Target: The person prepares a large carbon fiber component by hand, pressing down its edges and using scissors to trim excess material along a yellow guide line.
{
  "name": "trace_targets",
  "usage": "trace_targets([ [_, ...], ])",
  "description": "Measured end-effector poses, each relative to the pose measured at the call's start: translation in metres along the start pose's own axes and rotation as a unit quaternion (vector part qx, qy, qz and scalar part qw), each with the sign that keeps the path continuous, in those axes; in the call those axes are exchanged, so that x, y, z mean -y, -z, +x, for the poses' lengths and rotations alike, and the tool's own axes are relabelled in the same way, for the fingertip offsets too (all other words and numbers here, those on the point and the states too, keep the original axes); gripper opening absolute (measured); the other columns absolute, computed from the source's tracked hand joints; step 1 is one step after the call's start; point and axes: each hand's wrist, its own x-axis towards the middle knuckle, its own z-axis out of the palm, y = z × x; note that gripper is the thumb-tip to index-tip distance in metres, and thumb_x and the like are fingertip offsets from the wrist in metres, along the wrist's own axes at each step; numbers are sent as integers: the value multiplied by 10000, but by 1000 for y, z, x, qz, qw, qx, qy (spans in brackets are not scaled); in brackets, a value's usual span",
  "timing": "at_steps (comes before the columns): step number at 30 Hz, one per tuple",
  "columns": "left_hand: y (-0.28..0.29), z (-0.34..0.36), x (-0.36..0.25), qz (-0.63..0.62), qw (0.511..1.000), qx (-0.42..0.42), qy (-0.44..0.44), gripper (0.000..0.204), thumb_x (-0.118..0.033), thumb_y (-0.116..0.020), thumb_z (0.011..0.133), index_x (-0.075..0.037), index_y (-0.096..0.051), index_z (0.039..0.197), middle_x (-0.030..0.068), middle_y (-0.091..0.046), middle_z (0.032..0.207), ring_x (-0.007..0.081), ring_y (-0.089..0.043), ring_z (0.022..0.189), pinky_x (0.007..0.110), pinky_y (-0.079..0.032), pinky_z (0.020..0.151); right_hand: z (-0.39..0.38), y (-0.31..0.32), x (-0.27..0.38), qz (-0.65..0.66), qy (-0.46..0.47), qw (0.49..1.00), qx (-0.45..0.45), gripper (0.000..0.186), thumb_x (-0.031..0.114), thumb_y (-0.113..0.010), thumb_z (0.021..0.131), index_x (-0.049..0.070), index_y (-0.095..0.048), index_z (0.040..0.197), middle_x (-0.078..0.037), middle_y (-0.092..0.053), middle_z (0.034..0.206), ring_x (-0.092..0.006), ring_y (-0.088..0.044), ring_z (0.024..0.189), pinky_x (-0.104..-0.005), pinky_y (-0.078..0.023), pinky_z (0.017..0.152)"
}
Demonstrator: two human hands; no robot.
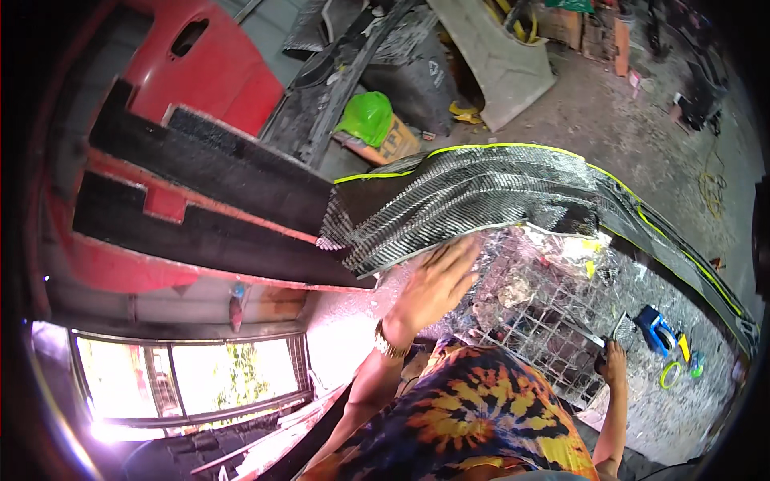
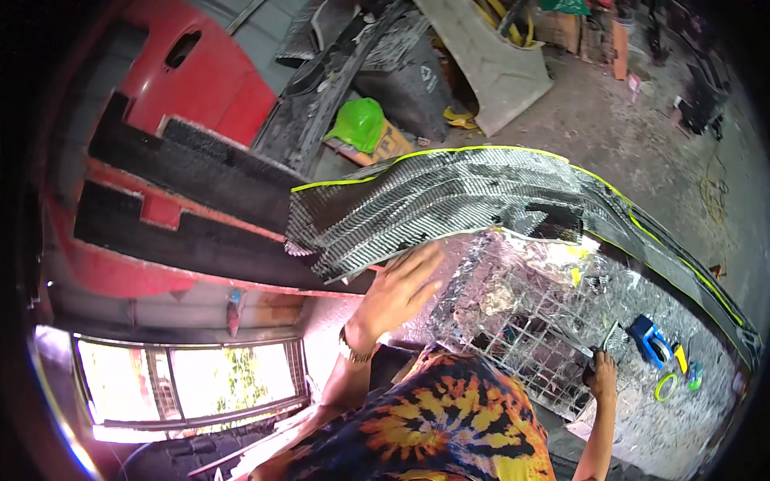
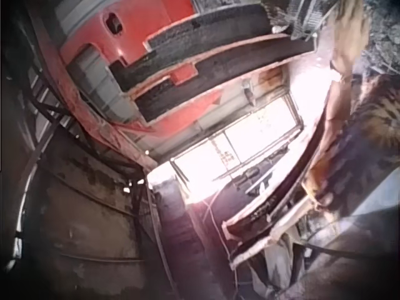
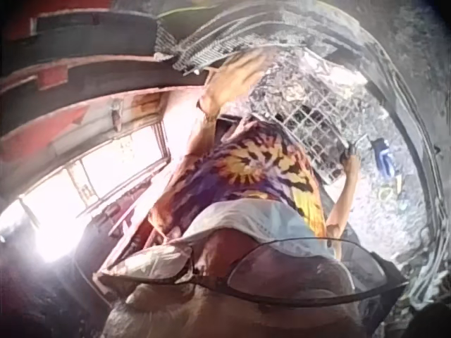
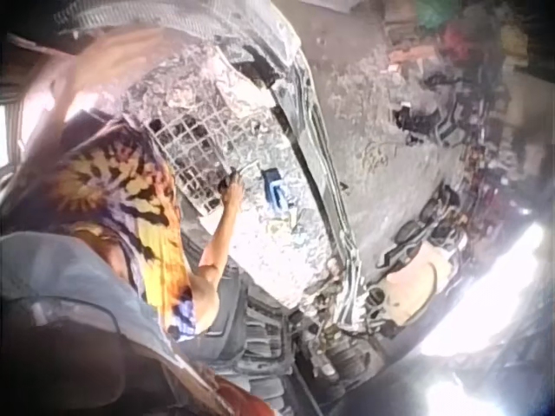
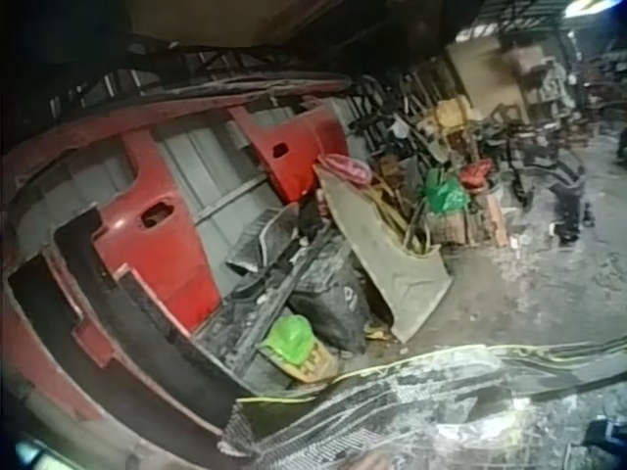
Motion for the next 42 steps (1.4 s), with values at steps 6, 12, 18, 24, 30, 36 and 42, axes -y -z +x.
trace_targets([
  [6,34,-97,8,37,962,-244,114,260,-91,-791,820,-63,-738,1073,91,-672,1034,264,-648,927,390,-528,775,1,-1,-9,-74,3,994,-85,470,61,-701,761,54,-569,1211,-183,-576,1184,-415,-543,1126,-497,-451,939],
  [12,48,-118,51,239,950,-178,95,435,-123,-792,823,-145,-693,1246,53,-551,1294,262,-550,1157,416,-431,961,58,96,186,95,186,961,-180,370,15,-721,803,9,-644,1165,-230,-642,1147,-435,-612,1065,-457,-498,941],
  [18,60,-101,79,259,951,-157,63,434,-109,-702,848,-208,-685,1271,51,-514,1346,281,-507,1200,450,-411,991,88,151,405,200,468,838,-199,414,164,-728,845,51,-613,1226,-168,-620,1293,-358,-545,1258,-485,-424,1085],
  [24,55,-107,94,281,949,-137,29,383,-137,-723,813,-228,-719,1186,28,-518,1320,252,-494,1206,444,-422,966,116,161,455,158,428,851,-259,634,489,-602,931,-39,-592,1282,-206,-586,1368,-366,-496,1333,-517,-303,1178],
  [30,64,-89,93,203,969,-137,-23,380,-128,-759,767,-165,-721,1144,21,-550,1322,244,-494,1216,434,-408,971,135,150,459,90,365,896,-237,728,603,-517,949,-44,-639,1259,-222,-611,1340,-362,-499,1341,-574,-266,1176],
  [36,73,-86,83,161,980,-108,-50,337,-105,-718,780,-97,-705,1117,41,-584,1324,229,-522,1227,427,-403,987,139,139,459,82,373,896,-227,719,599,-506,964,-31,-627,1290,-235,-590,1364,-372,-484,1352,-590,-240,1186],
  [42,68,-94,86,159,980,-105,-50,334,-99,-695,799,-86,-700,1133,49,-590,1332,227,-540,1220,413,-407,963,139,137,463,62,377,897,-221,727,604,-491,969,-25,-603,1316,-241,-580,1373,-372,-480,1356,-589,-234,1190],
])
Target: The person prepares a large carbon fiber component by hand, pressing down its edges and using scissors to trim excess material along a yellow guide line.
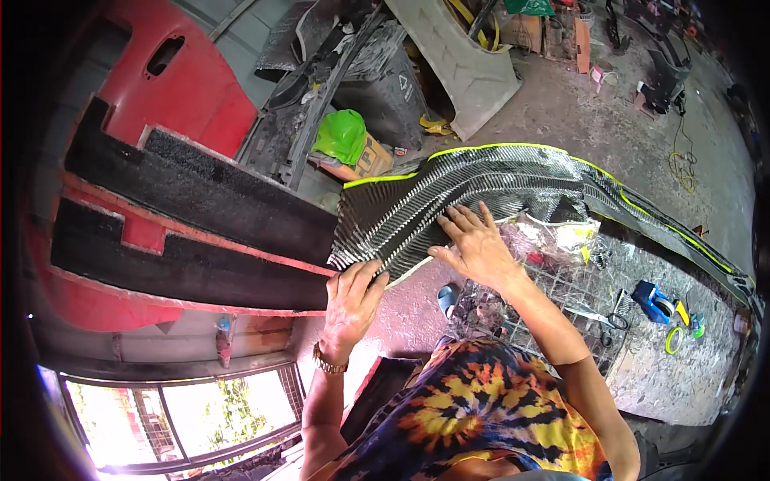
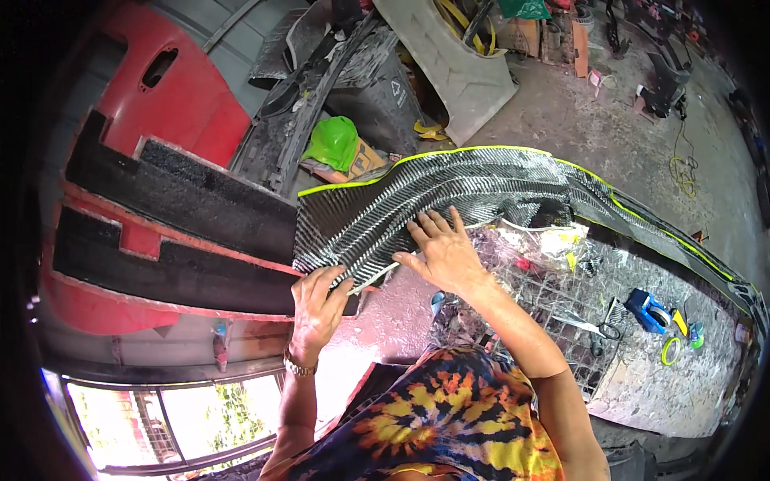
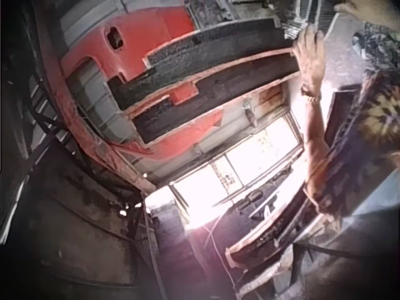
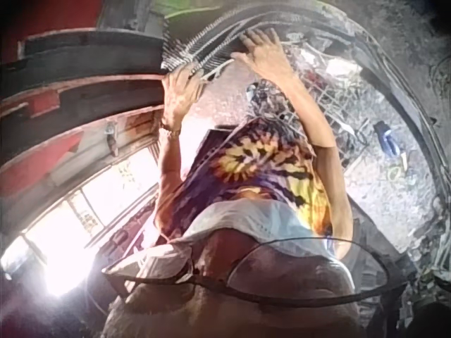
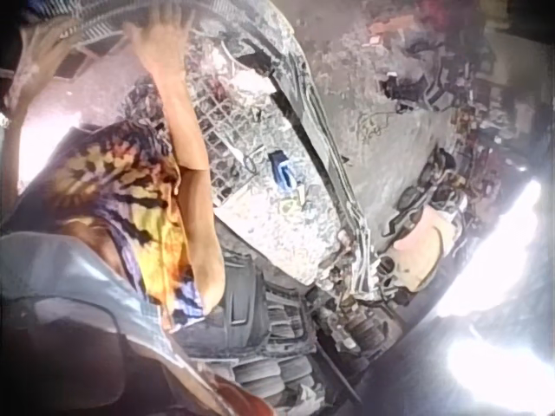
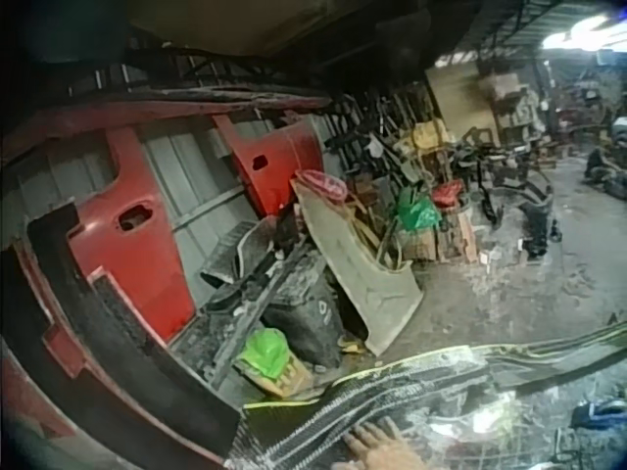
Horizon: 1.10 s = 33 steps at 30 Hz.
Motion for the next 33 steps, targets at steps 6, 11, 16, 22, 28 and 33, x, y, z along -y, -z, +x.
trace_targets([
  [6,5,7,-2,40,998,25,-29,349,-113,-754,783,-101,-711,1128,66,-612,1321,248,-551,1199,428,-378,976,0,-9,-3,23,-6,1000,-19,757,620,-469,971,-40,-586,1323,-283,-556,1388,-400,-483,1360,-598,-204,1199],
  [11,25,41,-15,-16,987,127,-99,487,-355,-720,871,-46,-646,1240,111,-569,1413,256,-485,1356,454,-319,1135,-1,-19,0,9,-7,999,-31,853,678,-412,962,-73,-558,1338,-309,-539,1393,-416,-467,1370,-611,-163,1204],
  [16,2,67,-17,63,971,193,-127,508,-349,-621,957,-24,-576,1344,113,-538,1441,243,-419,1407,441,-247,1192,0,-23,-3,18,-1,999,-42,810,642,-415,978,-68,-562,1339,-303,-563,1362,-411,-483,1354,-615,-172,1199],
  [22,-5,63,-3,125,964,180,-148,442,-291,-624,960,-35,-605,1320,90,-574,1409,233,-442,1400,483,-250,1202,3,-13,-4,38,-4,998,-48,704,559,-456,995,-57,-588,1309,-286,-578,1337,-397,-508,1322,-622,-195,1189],
  [28,-5,56,6,113,959,217,-143,473,-340,-630,957,-54,-596,1332,71,-572,1416,211,-433,1408,503,-240,1212,-1,-9,-2,47,-22,998,-20,692,541,-497,978,-54,-574,1325,-273,-558,1370,-397,-496,1330,-615,-216,1180],
  [33,2,61,5,107,951,253,-139,538,-370,-654,936,-49,-568,1358,87,-563,1421,219,-421,1419,517,-228,1219,3,-6,6,60,-90,988,-108,730,538,-510,974,-40,-496,1420,-285,-430,1501,-436,-378,1416,-623,-193,1181],
])
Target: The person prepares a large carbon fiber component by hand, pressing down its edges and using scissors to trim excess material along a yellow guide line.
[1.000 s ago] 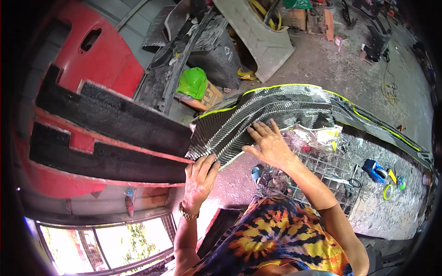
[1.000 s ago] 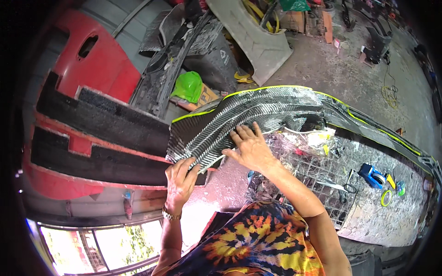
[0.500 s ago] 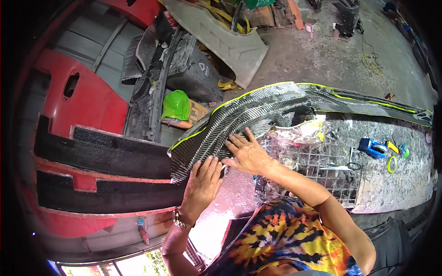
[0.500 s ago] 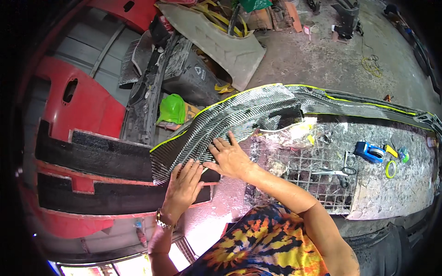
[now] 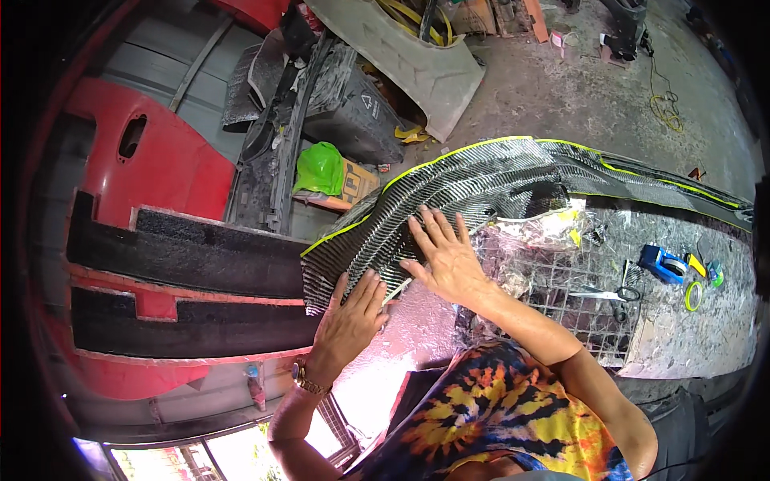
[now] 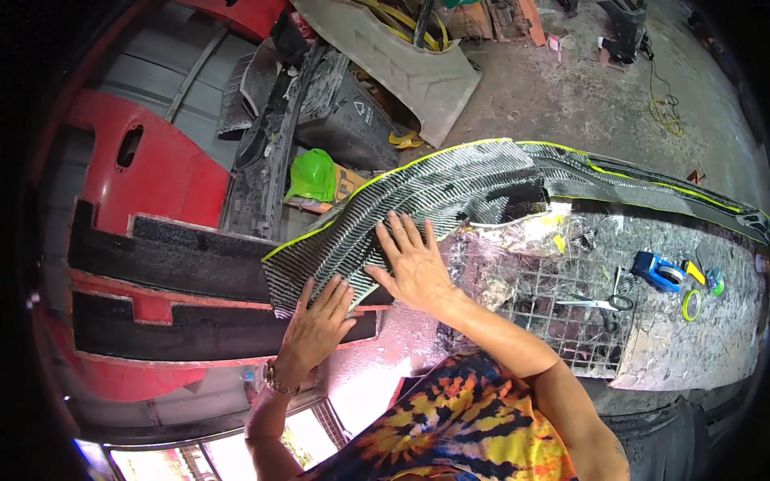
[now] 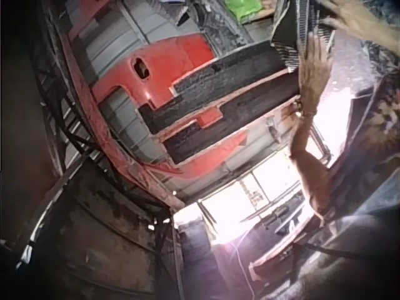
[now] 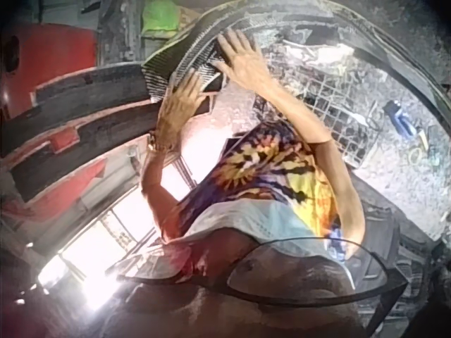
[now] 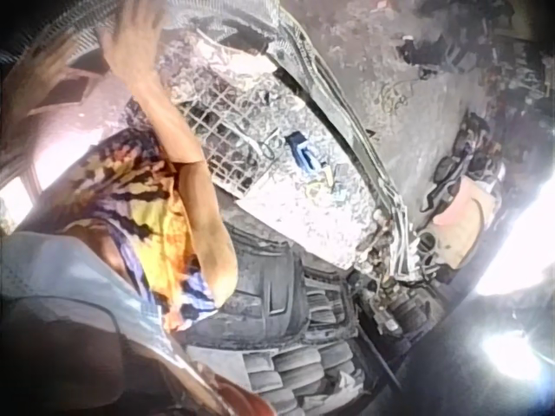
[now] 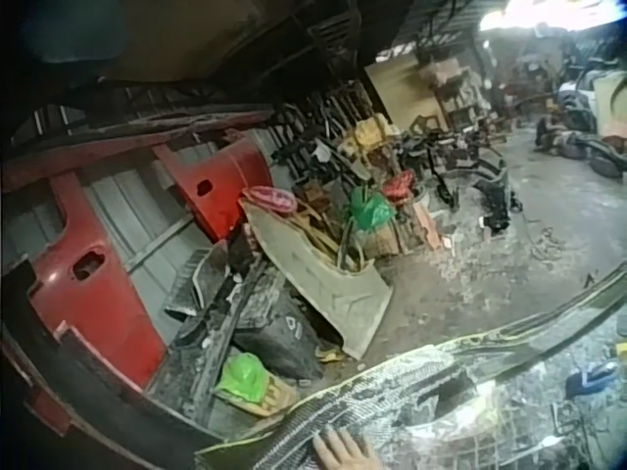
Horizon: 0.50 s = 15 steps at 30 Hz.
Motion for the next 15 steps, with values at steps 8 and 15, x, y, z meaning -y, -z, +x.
trace_targets([
  [8,4,-1,3,-44,999,-8,-17,650,-395,-691,886,-4,-538,1382,128,-547,1437,254,-388,1448,559,-164,1232,2,-21,19,-28,-10,1000,4,781,575,-460,986,-70,-484,1426,-339,-342,1536,-500,-271,1458,-652,-129,1184],
  [15,7,-10,3,-38,999,-23,-27,655,-388,-695,885,39,-539,1356,163,-561,1406,273,-377,1450,525,-152,1244,-7,-28,47,-11,-2,1000,26,781,567,-408,1013,-103,-491,1406,-364,-309,1540,-526,-229,1465,-664,-82,1185],
])
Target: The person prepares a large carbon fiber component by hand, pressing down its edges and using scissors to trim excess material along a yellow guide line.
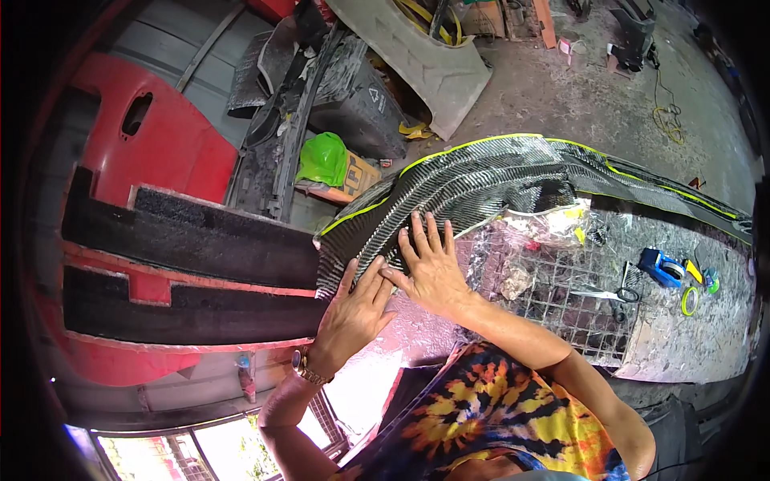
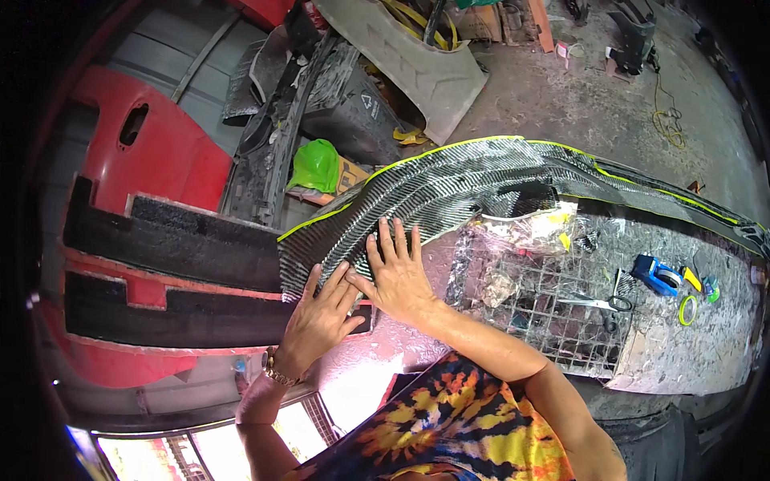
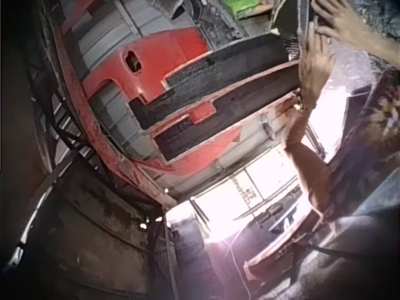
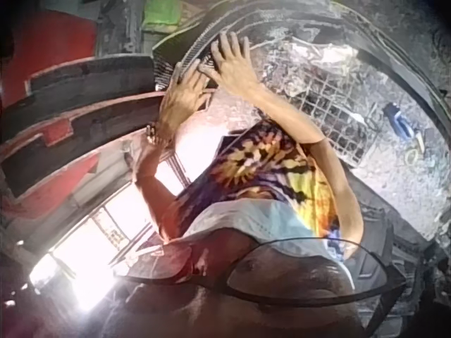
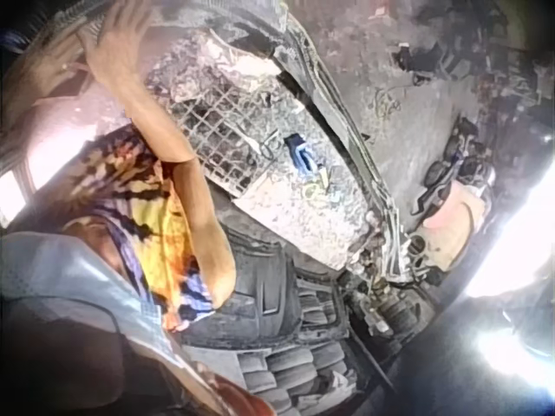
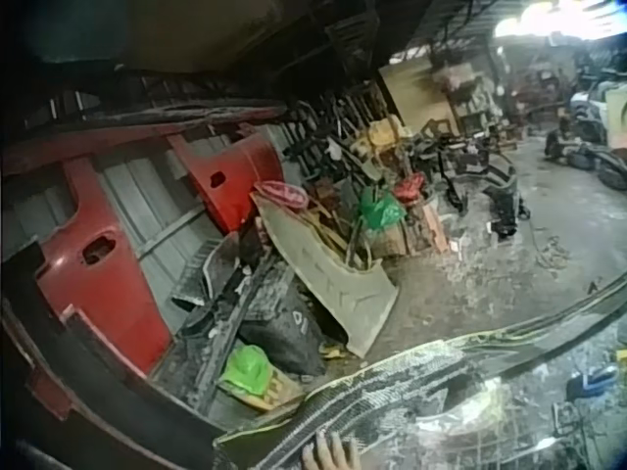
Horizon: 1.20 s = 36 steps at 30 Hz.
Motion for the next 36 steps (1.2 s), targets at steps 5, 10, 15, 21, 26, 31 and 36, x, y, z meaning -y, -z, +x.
trace_targets([
  [5,4,-15,-1,13,1000,-3,-3,644,-441,-691,877,30,-579,1303,165,-567,1405,266,-358,1468,532,-128,1245,-11,-2,12,12,10,1000,5,770,560,-449,998,-93,-501,1402,-360,-291,1550,-533,-208,1470,-669,-86,1180],
  [10,1,-17,1,14,1000,1,-4,682,-459,-715,850,12,-577,1323,143,-556,1429,256,-357,1471,549,-118,1242,-12,0,15,16,15,1000,16,771,549,-435,999,-108,-501,1396,-374,-311,1533,-534,-205,1471,-675,-78,1179],
  [15,3,-18,-1,9,1000,8,3,759,-481,-708,855,14,-526,1399,151,-521,1463,256,-352,1472,561,-137,1234,-5,19,-2,104,2,995,6,698,495,-533,976,-79,-519,1374,-313,-398,1513,-478,-337,1431,-627,-203,1175],
  [21,9,-17,-1,-8,999,28,14,771,-473,-714,854,17,-508,1411,154,-496,1480,260,-339,1475,577,-149,1228,36,7,-17,51,-37,998,-22,729,510,-462,1018,-57,-408,1473,-268,-385,1546,-417,-287,1480,-593,-124,1213],
  [26,8,-15,-2,-32,998,45,27,773,-480,-705,864,13,-496,1420,163,-471,1498,261,-313,1486,590,-139,1227,39,-2,3,52,-9,999,-13,846,594,-417,1004,-114,-380,1465,-316,-357,1542,-423,-285,1481,-626,-93,1205],
  [31,54,-11,10,-118,985,-123,-6,418,-270,-727,898,-16,-677,1226,130,-695,1208,285,-615,1229,467,-401,1117,35,-14,8,47,5,997,-53,869,605,-423,996,-131,-391,1455,-360,-368,1507,-458,-327,1445,-645,-110,1191],
  [36,91,89,38,72,969,-218,88,259,-268,-739,875,-38,-715,992,113,-683,921,304,-655,901,423,-437,922,40,-8,1,34,2,997,-66,866,606,-442,989,-124,-404,1453,-351,-375,1507,-454,-328,1445,-651,-112,1187],
])
